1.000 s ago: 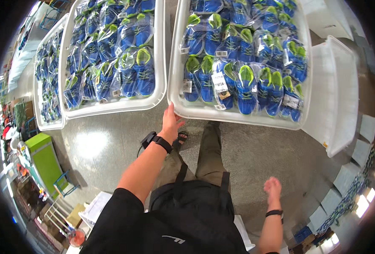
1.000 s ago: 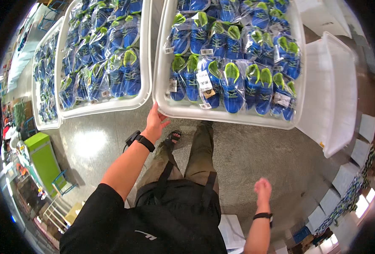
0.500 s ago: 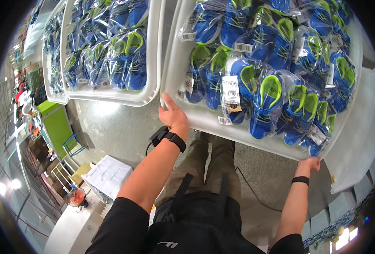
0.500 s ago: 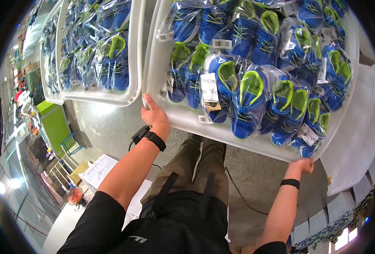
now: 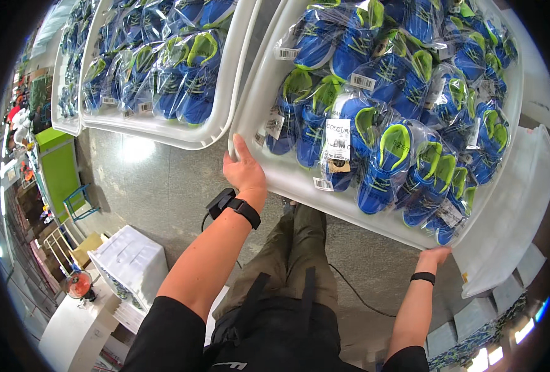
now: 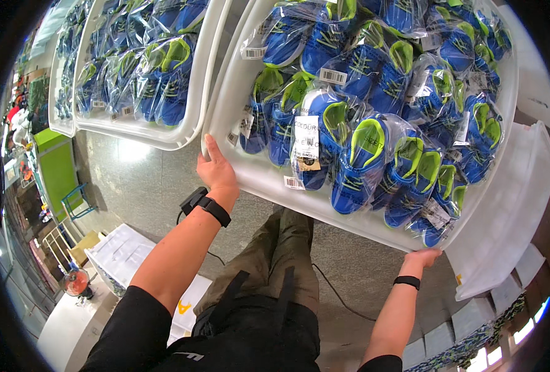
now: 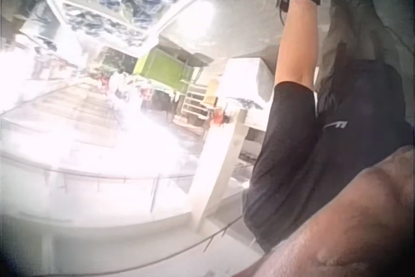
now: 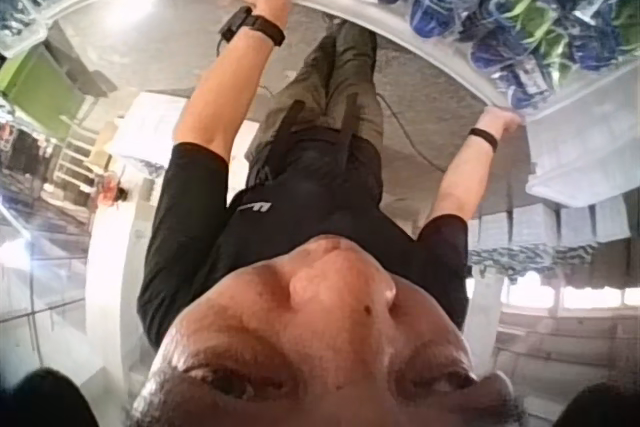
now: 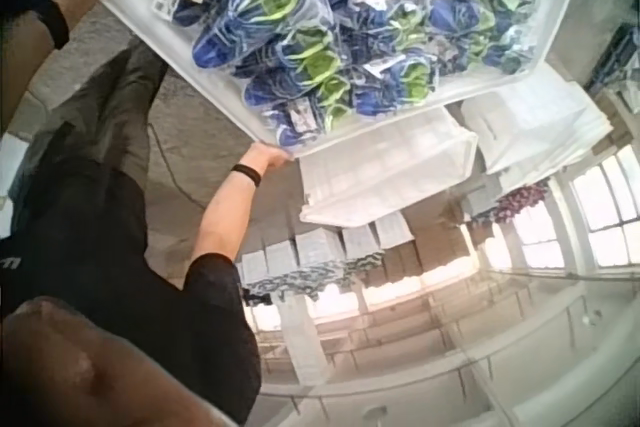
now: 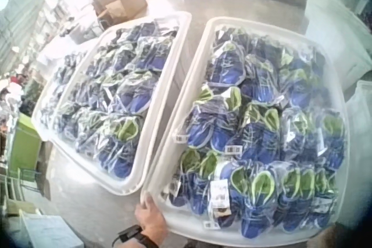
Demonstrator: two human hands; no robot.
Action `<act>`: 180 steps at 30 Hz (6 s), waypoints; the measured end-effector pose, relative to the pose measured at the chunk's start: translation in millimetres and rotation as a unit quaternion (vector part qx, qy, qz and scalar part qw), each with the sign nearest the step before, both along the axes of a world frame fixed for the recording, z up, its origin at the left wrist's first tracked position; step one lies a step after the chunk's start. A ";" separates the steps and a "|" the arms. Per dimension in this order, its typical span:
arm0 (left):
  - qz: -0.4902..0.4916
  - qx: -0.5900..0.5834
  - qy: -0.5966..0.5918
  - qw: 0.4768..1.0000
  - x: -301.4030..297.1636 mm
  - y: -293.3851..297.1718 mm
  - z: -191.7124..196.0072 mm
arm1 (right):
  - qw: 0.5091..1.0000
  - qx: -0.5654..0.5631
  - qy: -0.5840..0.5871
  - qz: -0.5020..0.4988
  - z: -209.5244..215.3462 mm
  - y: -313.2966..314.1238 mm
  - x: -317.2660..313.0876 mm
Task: Picking up a bin of packaged shoes and placing them onto a conveyor belt for further processing.
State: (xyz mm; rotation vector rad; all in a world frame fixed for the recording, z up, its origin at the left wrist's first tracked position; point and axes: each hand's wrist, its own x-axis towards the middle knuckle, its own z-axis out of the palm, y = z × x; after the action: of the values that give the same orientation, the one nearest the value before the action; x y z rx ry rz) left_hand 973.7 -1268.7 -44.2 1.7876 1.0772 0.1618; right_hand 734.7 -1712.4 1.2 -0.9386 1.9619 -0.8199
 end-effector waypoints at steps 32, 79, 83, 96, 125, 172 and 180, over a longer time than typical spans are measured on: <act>-0.033 0.037 0.018 0.999 2.1 1.9 2.3 | 0.996 -0.030 0.074 -0.031 -16.8 -16.6 -13.9; -0.121 -0.233 -0.102 0.960 -13.8 44.9 -34.7 | 0.888 -0.003 -0.302 0.348 -59.3 -58.2 -83.4; -0.123 -0.223 -0.118 0.960 -55.3 45.6 -28.7 | 0.880 -0.068 -0.303 0.360 -62.3 -88.8 -71.7; -0.051 -0.213 -0.143 0.965 -190.4 -15.9 49.9 | 0.880 0.038 -0.256 0.398 -1.5 -151.3 -50.8; 0.119 -0.216 -0.016 0.969 -238.2 -135.8 221.1 | 0.874 0.185 -0.113 0.434 43.0 -258.8 78.8; 0.396 -0.465 0.068 0.789 -237.7 -98.8 141.4 | 0.844 0.483 -0.147 0.181 30.1 -270.9 113.0; 0.045 -0.307 0.305 0.900 -316.2 -37.6 75.2 | 0.880 0.411 -0.176 0.158 23.0 -262.6 122.2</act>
State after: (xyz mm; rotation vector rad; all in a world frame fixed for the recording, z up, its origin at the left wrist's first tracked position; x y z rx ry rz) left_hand 657.5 -1306.3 31.0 1.2189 1.4454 -0.6648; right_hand 856.9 -1975.0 24.2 -0.5101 1.5355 0.0692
